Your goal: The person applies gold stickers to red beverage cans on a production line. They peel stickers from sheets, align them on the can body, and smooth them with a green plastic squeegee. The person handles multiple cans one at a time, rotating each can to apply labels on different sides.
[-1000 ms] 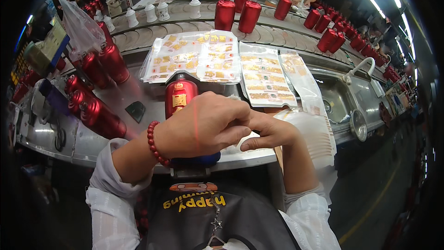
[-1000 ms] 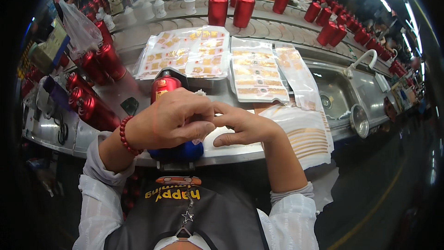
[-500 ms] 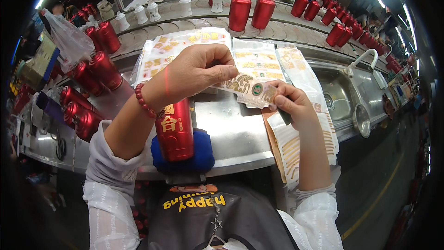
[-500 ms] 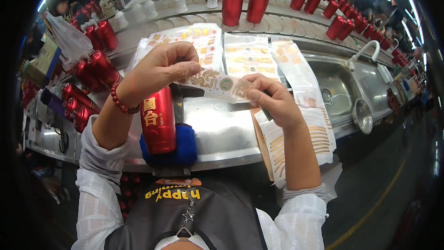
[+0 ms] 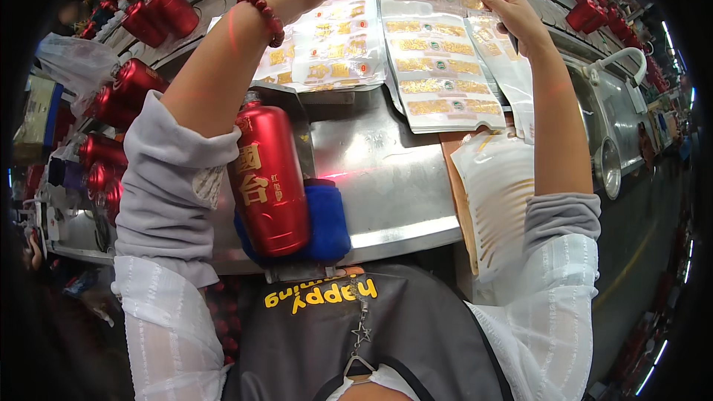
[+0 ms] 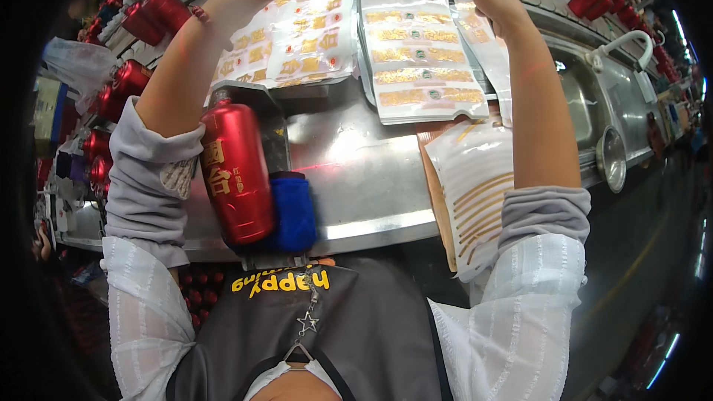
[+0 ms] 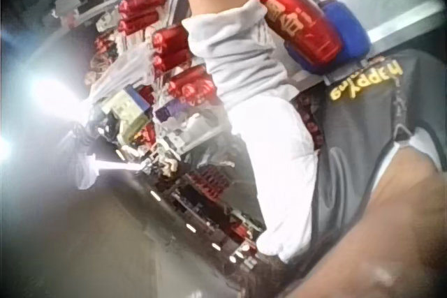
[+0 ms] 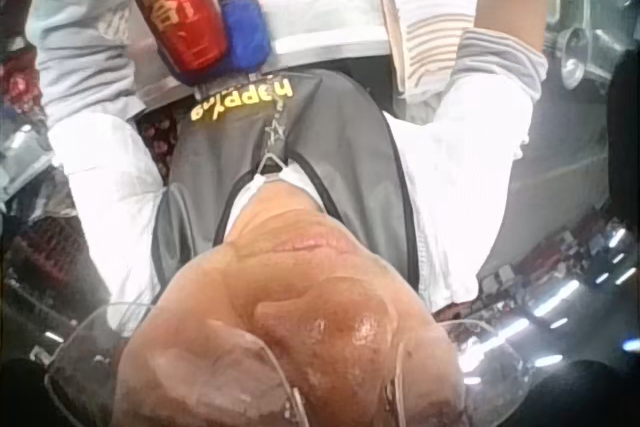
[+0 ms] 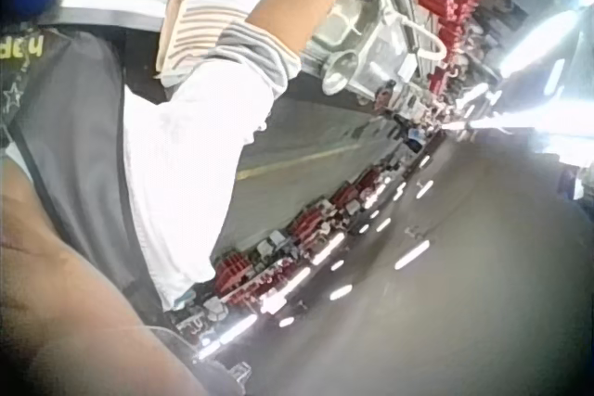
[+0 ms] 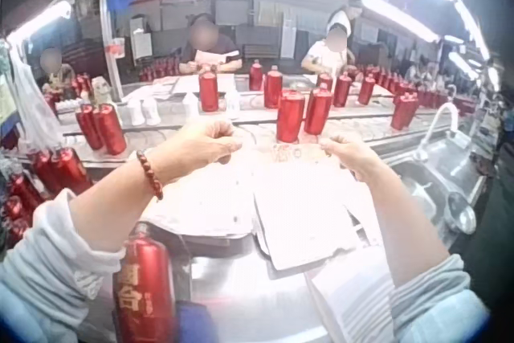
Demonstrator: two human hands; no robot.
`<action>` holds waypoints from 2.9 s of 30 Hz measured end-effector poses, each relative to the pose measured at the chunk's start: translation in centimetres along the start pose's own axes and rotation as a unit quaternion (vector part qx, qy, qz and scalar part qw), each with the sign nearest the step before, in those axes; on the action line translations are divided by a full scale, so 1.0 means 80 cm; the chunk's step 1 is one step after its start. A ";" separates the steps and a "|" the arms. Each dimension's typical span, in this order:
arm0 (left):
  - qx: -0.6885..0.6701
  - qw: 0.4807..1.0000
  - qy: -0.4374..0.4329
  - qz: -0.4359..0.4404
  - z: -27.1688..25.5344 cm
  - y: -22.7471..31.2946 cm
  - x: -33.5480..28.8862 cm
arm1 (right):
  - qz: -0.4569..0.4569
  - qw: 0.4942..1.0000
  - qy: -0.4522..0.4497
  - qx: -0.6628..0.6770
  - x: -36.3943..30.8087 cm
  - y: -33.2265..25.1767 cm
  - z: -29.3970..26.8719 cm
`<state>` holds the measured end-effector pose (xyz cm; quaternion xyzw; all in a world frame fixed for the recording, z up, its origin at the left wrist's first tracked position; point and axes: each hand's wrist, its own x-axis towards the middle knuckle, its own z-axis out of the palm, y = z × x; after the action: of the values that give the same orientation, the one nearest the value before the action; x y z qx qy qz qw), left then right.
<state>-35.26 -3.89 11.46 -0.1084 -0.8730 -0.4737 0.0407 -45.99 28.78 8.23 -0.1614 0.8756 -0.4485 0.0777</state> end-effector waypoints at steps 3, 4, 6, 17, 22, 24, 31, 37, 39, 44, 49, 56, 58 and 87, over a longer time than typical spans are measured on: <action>0.040 0.999 -0.020 0.017 -0.009 -0.015 0.000 | 0.036 0.974 0.071 -0.212 0.049 0.099 -0.006; 0.042 0.999 -0.011 0.027 -0.013 -0.012 -0.009 | 0.054 0.940 0.064 -0.330 0.055 0.128 -0.007; 0.045 0.998 0.010 0.050 -0.019 0.003 -0.041 | 0.070 0.860 0.040 -0.505 0.055 0.178 0.001; -0.067 0.996 0.060 0.019 -0.040 0.024 -0.160 | -0.084 0.863 0.146 -0.477 -0.010 0.043 0.016; -0.133 0.989 0.049 0.028 -0.036 0.016 -0.199 | -0.243 0.876 0.080 -0.409 -0.068 -0.112 0.032; -0.142 0.988 0.044 0.040 -0.033 0.017 -0.209 | -0.306 0.878 0.052 -0.365 -0.101 -0.159 0.048; -0.059 0.975 0.012 0.213 -0.031 0.026 -0.204 | -0.496 0.838 -0.082 -0.214 -0.187 -0.272 0.107; -0.259 0.942 -0.203 0.061 -0.056 0.041 -0.291 | -0.444 0.883 -0.129 -0.084 -0.236 -0.279 0.136; -0.301 0.926 -0.219 0.063 -0.047 0.025 -0.317 | -0.455 0.878 -0.132 -0.071 -0.249 -0.261 0.148; -0.334 0.933 -0.138 -0.005 -0.037 0.026 -0.355 | -0.472 0.871 -0.133 -0.040 -0.253 -0.254 0.179; -0.311 0.944 -0.108 0.031 -0.032 0.017 -0.352 | -0.477 0.869 -0.111 -0.064 -0.248 -0.266 0.161; -0.290 0.946 -0.134 0.061 -0.043 0.033 -0.311 | -0.423 0.903 -0.075 -0.008 -0.225 -0.237 0.114; -0.285 0.948 -0.122 0.078 -0.042 0.034 -0.293 | -0.394 0.916 -0.067 0.019 -0.219 -0.230 0.103; 0.281 0.942 -0.179 0.032 0.197 0.020 0.091 | -0.237 0.956 0.105 -0.135 -0.337 -0.040 -0.106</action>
<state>-41.50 11.20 5.41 -0.2032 -0.9597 -0.1803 -0.0727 -22.44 43.01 15.57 -0.3249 0.8681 -0.3460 -0.1456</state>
